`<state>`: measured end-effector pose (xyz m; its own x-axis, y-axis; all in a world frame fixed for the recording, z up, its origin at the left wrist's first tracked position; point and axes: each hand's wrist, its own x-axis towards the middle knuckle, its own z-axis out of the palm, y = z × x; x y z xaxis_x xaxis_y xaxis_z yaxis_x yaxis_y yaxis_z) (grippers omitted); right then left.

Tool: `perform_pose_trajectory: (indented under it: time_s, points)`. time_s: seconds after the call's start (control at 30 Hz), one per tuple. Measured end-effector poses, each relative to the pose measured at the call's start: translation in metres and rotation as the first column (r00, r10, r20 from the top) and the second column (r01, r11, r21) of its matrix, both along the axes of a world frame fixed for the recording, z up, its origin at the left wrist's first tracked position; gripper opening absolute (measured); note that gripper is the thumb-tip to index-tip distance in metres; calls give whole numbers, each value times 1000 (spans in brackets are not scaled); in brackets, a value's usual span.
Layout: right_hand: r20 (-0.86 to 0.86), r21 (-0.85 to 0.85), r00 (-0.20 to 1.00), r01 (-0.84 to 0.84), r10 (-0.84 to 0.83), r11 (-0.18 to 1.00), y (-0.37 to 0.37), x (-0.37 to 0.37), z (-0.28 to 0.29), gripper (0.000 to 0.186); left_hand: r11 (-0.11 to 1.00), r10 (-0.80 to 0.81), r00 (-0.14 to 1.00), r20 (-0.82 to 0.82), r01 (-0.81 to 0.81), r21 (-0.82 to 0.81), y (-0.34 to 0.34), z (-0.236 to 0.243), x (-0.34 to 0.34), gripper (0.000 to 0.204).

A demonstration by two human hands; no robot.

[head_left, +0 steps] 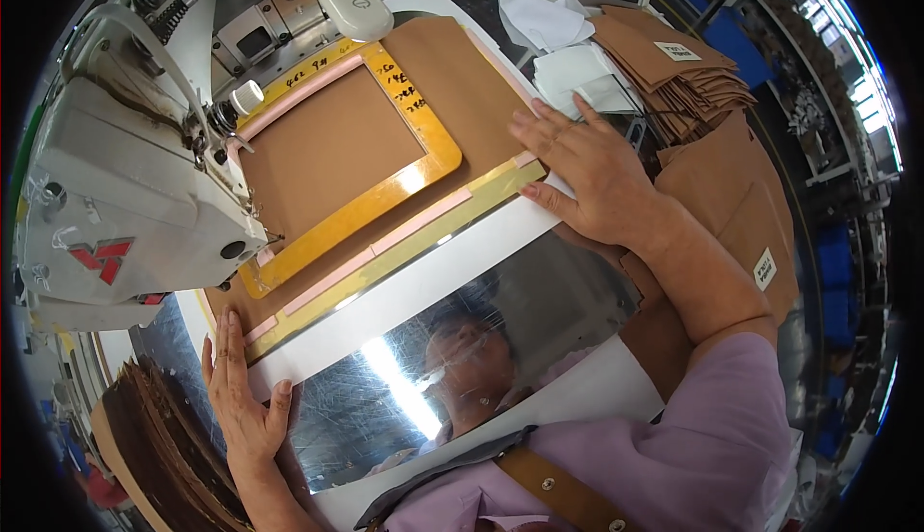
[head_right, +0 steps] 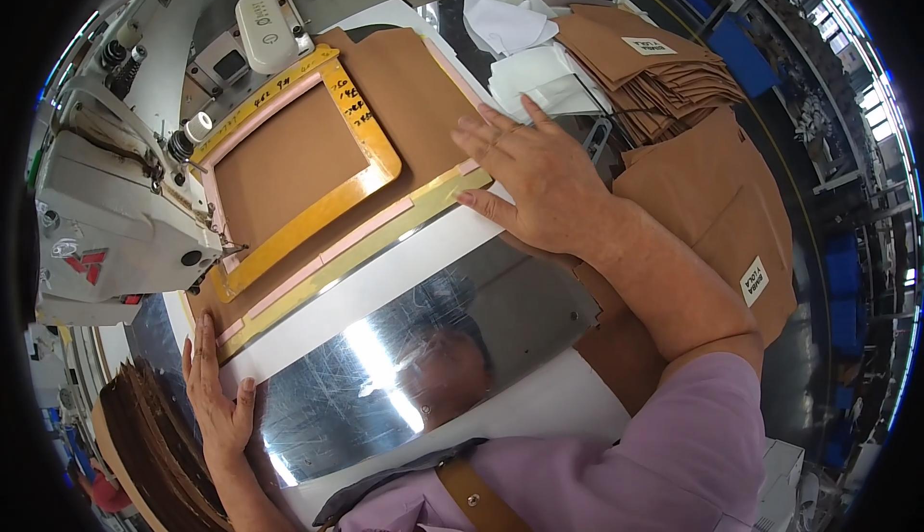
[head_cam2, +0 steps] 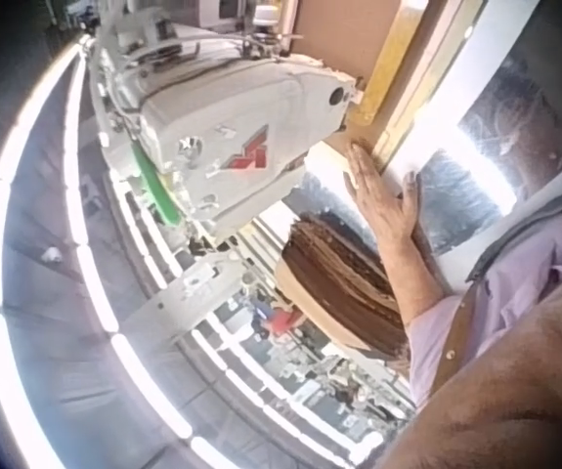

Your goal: Sewing a small leather pocket onto a larger leather panel using an industrial sewing machine.

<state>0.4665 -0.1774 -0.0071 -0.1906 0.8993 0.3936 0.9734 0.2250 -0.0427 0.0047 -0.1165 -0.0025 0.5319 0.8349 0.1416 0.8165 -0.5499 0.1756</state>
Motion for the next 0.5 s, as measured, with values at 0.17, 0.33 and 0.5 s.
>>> perform_pose_trajectory:
  time_s: [0.17, 0.33, 0.5]
  points:
    - [-30, -10, 997, -71, 70, 997, -1, 3, 0, 47, 1000, -14, 998, -58, 14, -9, 2, 4, 1, 88]
    - [21, -4, 996, -85, 85, 996, -1, 4, 3, 47, 1000, -5, 996, -88, 4, -6, 3, 2, 1, 86]
    - [-27, 19, 998, -59, 59, 998, 0, 2, 5, 51, 994, -41, 999, -15, 42, 99, 5, 3, 1, 81]
